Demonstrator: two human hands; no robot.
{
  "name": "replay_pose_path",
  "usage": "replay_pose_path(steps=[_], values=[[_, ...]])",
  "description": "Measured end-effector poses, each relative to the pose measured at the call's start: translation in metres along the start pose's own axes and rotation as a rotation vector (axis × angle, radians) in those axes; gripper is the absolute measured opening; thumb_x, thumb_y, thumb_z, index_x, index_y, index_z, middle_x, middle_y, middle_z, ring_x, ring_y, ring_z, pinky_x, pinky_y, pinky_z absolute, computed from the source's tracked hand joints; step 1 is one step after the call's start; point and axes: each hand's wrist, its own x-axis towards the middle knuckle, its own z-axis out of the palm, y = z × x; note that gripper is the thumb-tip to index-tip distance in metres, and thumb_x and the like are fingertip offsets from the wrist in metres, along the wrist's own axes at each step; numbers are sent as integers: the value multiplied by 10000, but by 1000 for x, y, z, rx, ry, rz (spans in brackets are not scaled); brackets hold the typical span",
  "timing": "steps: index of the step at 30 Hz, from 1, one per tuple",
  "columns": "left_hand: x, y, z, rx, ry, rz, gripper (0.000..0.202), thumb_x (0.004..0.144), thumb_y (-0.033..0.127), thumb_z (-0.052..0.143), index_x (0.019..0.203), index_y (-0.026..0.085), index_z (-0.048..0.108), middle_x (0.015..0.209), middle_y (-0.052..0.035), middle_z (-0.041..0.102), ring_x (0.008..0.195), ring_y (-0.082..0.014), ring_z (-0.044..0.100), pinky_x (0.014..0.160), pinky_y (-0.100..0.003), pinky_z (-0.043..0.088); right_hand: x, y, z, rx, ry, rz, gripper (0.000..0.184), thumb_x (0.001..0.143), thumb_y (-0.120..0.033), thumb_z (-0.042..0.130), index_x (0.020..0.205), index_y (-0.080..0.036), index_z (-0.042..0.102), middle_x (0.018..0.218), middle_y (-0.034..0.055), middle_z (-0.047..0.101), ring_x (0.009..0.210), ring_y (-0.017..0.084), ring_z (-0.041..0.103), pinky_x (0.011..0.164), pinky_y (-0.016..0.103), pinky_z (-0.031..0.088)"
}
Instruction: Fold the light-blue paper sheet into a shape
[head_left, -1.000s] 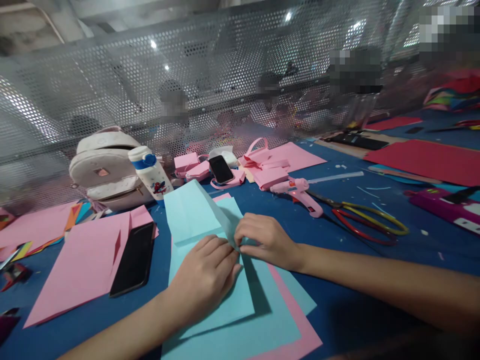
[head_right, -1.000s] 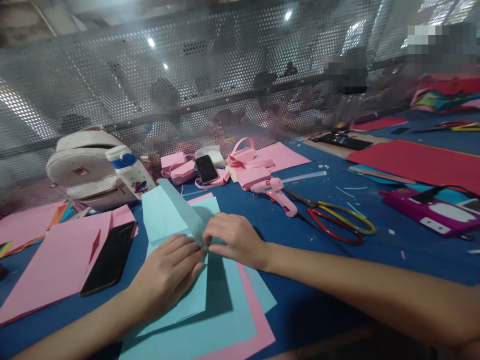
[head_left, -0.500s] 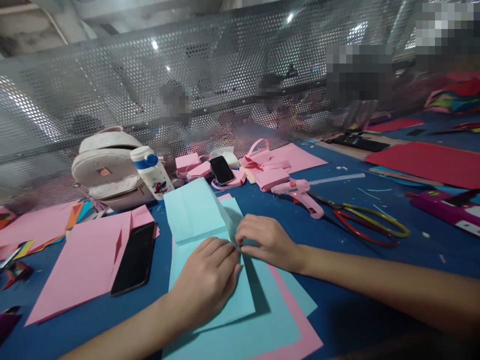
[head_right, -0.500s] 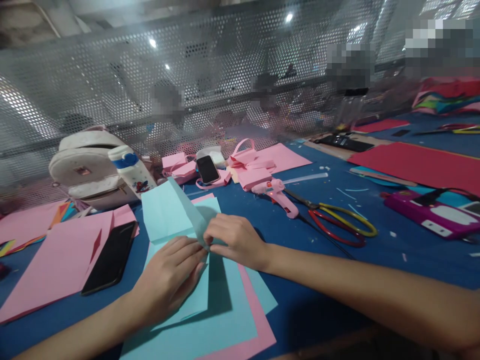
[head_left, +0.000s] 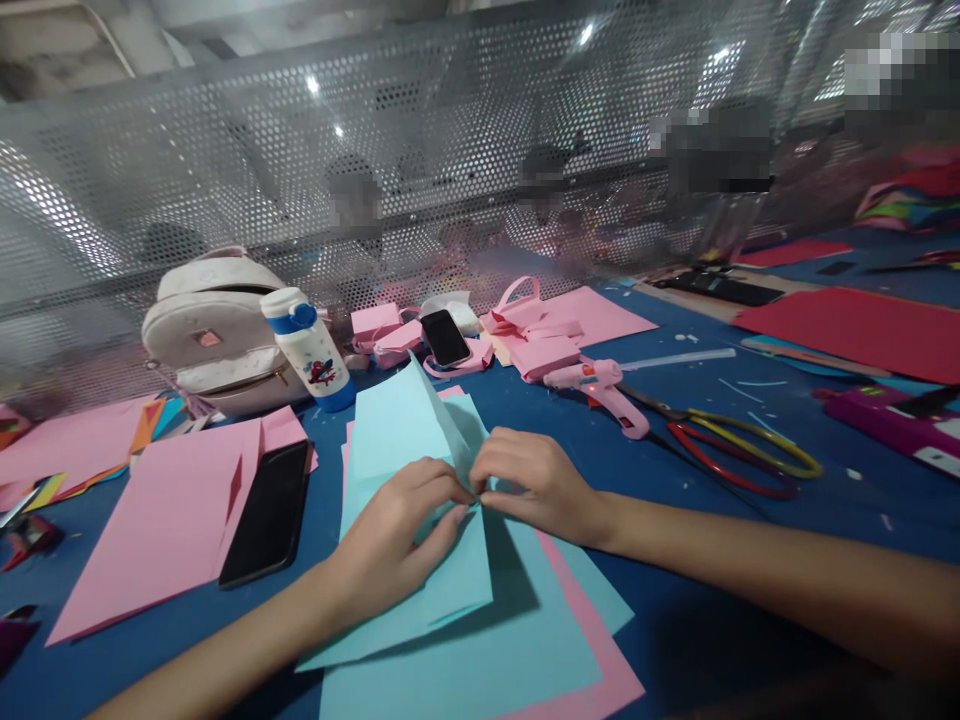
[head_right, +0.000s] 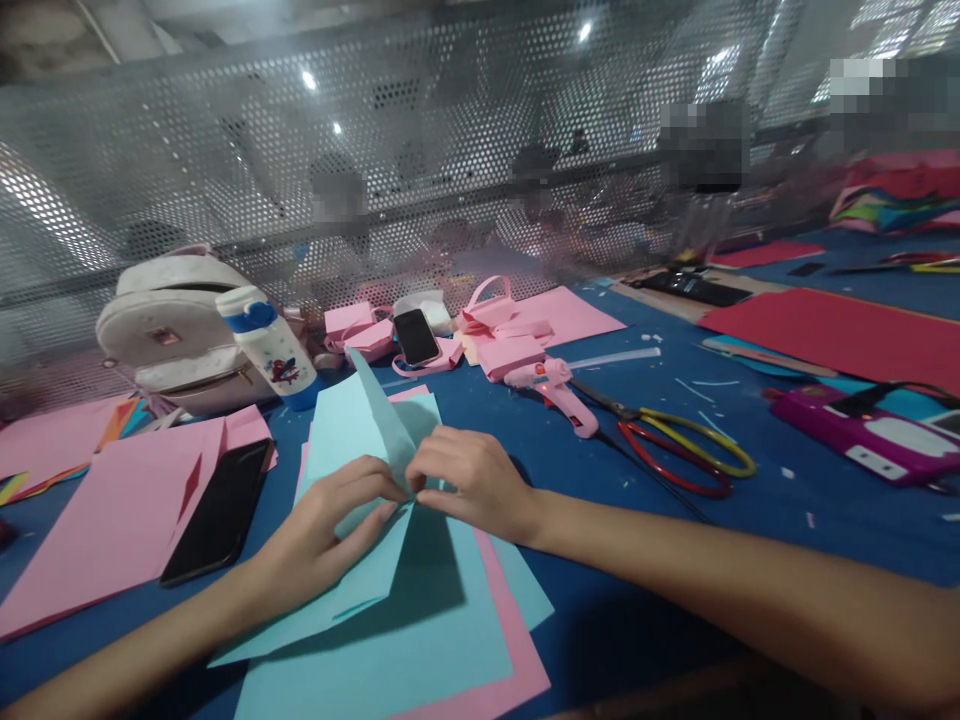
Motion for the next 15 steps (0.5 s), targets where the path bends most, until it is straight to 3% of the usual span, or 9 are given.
replay_pose_path(steps=[10, 13, 15], values=[[4, 2, -23, 55, -88, 93, 244, 1000, 181, 452, 1065, 195, 686, 1021, -46, 717, 947, -194, 632, 886, -346, 434, 2, -4, -1, 58, 31, 84, 98, 873, -148, 630, 788, -189, 606, 792, 6, 646, 771, 156, 532, 718, 289, 394], [5, 9, -38, 43, -10, 79, 264, 1007, 191, 432, 1076, 215, 686, 1021, -30, 728, 949, -183, 650, 878, -328, 458, 3, -5, 0, 105, 46, 168, 151, 800, -49, 643, 768, -190, 599, 775, -14, 633, 764, 138, 532, 704, 261, 399], [3, 17, -51, 71, 108, 78, 277, 1012, 203, 417, 1111, 226, 674, 1053, -32, 722, 980, -187, 653, 863, -319, 483, 3, -6, 1, 157, 64, 247, 159, 778, -46, 659, 757, -190, 594, 756, -27, 609, 710, 115, 524, 649, 236, 396]])
